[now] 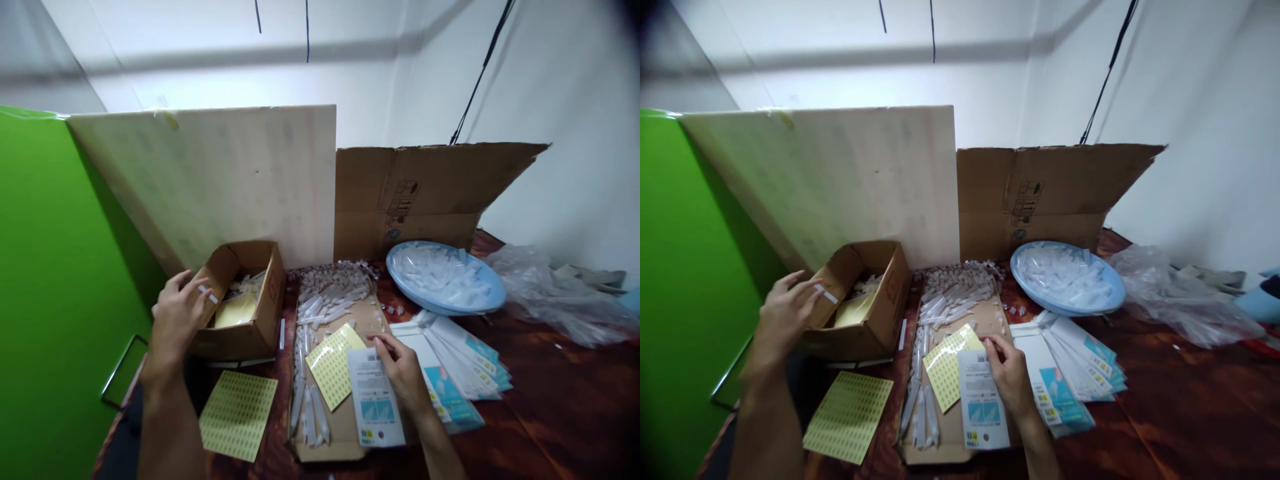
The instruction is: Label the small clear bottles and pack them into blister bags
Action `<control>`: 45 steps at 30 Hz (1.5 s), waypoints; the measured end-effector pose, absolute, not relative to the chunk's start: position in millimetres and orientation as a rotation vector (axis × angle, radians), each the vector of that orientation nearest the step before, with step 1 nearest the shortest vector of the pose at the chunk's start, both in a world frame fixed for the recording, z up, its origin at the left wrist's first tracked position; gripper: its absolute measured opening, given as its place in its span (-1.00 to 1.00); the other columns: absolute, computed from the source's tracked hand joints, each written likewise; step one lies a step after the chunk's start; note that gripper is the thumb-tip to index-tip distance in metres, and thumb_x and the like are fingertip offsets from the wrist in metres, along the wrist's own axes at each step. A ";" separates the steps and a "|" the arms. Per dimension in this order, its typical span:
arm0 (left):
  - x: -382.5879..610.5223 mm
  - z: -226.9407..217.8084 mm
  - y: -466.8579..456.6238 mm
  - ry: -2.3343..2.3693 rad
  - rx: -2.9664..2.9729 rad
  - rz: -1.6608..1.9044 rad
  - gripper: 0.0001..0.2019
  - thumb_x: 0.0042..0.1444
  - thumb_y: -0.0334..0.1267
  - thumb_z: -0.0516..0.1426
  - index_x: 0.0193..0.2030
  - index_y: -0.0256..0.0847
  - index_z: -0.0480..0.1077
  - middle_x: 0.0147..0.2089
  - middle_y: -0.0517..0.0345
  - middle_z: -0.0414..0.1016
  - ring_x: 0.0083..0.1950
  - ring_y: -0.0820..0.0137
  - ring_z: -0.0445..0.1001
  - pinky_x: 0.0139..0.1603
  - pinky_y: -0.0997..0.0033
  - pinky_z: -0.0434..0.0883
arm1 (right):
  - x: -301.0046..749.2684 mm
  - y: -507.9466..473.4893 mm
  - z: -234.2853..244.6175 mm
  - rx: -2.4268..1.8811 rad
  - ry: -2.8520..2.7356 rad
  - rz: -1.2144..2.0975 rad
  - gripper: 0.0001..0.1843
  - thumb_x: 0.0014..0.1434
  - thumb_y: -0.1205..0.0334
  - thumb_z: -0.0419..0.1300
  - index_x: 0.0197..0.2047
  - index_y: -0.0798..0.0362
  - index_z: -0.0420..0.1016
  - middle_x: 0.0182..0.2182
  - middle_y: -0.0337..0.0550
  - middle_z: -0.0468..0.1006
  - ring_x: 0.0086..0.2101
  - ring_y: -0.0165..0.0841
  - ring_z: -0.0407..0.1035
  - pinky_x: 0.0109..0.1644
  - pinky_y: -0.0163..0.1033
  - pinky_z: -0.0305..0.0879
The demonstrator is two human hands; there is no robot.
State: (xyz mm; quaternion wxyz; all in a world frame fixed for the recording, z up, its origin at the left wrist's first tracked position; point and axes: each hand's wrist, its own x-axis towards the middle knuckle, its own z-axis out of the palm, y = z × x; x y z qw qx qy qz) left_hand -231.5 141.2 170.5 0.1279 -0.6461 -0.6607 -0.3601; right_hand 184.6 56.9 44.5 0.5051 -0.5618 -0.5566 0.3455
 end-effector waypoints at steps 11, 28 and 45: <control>-40.8 111.1 39.5 -1.724 -2.764 -1.494 -0.68 0.26 -0.20 0.17 0.14 -0.04 0.48 0.08 0.01 0.59 0.07 0.18 0.56 0.04 0.27 0.52 | 148.3 57.6 68.6 -1.422 -1.108 0.669 -0.53 0.29 -0.12 0.08 -0.07 0.09 0.57 -0.10 0.10 0.65 -0.10 -0.06 0.52 -0.02 -0.11 0.41; -20.5 82.6 43.8 -2.157 -2.764 -2.468 -0.68 0.21 -0.09 0.21 0.06 -0.10 0.39 0.04 0.04 0.48 -0.26 0.40 0.52 -0.31 0.51 0.46 | 157.4 51.5 67.0 -1.052 -0.977 1.183 -0.54 0.12 -0.04 0.35 0.02 0.00 0.56 -0.20 -0.09 0.62 -0.22 -0.23 0.49 -0.18 -0.24 0.42; -21.8 92.9 49.0 -2.269 -2.540 -2.373 -0.71 0.17 -0.01 0.23 -0.28 -0.22 0.57 -0.25 0.05 0.62 -0.23 0.29 0.54 -0.26 0.48 0.41 | 154.3 40.9 65.3 -0.857 -1.124 1.250 -0.65 0.26 -0.08 0.20 -0.30 0.03 0.61 -0.43 -0.24 0.38 -0.52 -0.42 0.22 -0.46 -0.32 0.15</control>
